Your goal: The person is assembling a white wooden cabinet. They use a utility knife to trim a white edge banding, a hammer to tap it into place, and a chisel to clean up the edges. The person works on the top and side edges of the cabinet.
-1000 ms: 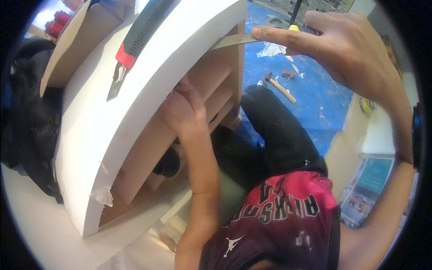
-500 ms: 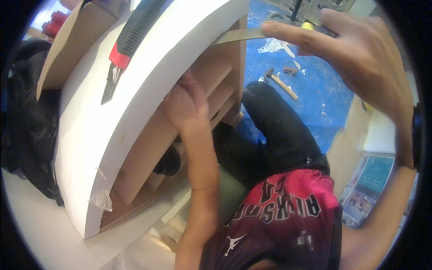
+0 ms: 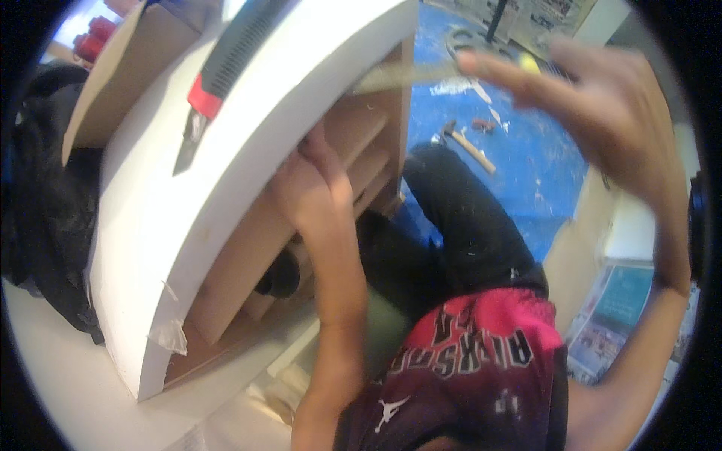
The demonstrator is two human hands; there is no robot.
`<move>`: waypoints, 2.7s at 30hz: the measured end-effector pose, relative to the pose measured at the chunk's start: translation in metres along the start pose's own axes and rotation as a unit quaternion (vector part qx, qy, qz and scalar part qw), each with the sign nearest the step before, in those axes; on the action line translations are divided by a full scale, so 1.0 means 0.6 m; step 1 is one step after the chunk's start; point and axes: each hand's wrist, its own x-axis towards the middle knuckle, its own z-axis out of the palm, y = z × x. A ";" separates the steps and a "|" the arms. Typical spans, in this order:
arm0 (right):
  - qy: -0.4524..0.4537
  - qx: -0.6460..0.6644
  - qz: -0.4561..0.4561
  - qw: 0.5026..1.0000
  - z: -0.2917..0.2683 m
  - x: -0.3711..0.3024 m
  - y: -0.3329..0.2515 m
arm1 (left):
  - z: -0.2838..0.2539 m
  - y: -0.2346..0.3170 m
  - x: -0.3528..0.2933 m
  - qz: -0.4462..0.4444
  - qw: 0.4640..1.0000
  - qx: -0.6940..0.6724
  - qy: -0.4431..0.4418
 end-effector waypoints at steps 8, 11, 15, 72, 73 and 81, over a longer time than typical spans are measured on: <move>0.006 0.017 0.004 1.000 0.009 0.000 0.005 | -0.018 -0.001 0.030 0.019 0.958 -0.171 -0.229; 0.007 0.026 -0.019 0.999 0.017 0.016 0.020 | -0.017 -0.001 0.045 0.022 0.933 -0.203 -0.297; 0.012 0.018 -0.026 0.999 0.019 0.023 0.016 | -0.002 0.009 0.006 0.015 0.992 -0.090 -0.092; -0.010 0.059 -0.026 0.998 0.025 0.039 0.027 | -0.028 0.006 0.024 0.352 0.749 0.549 -0.120; 0.001 0.061 -0.028 0.998 0.027 0.039 0.034 | -0.029 0.008 0.021 0.409 0.638 0.637 -0.138; 0.001 0.032 -0.034 0.999 0.028 0.041 0.032 | -0.017 0.013 0.018 0.275 0.692 0.656 -0.123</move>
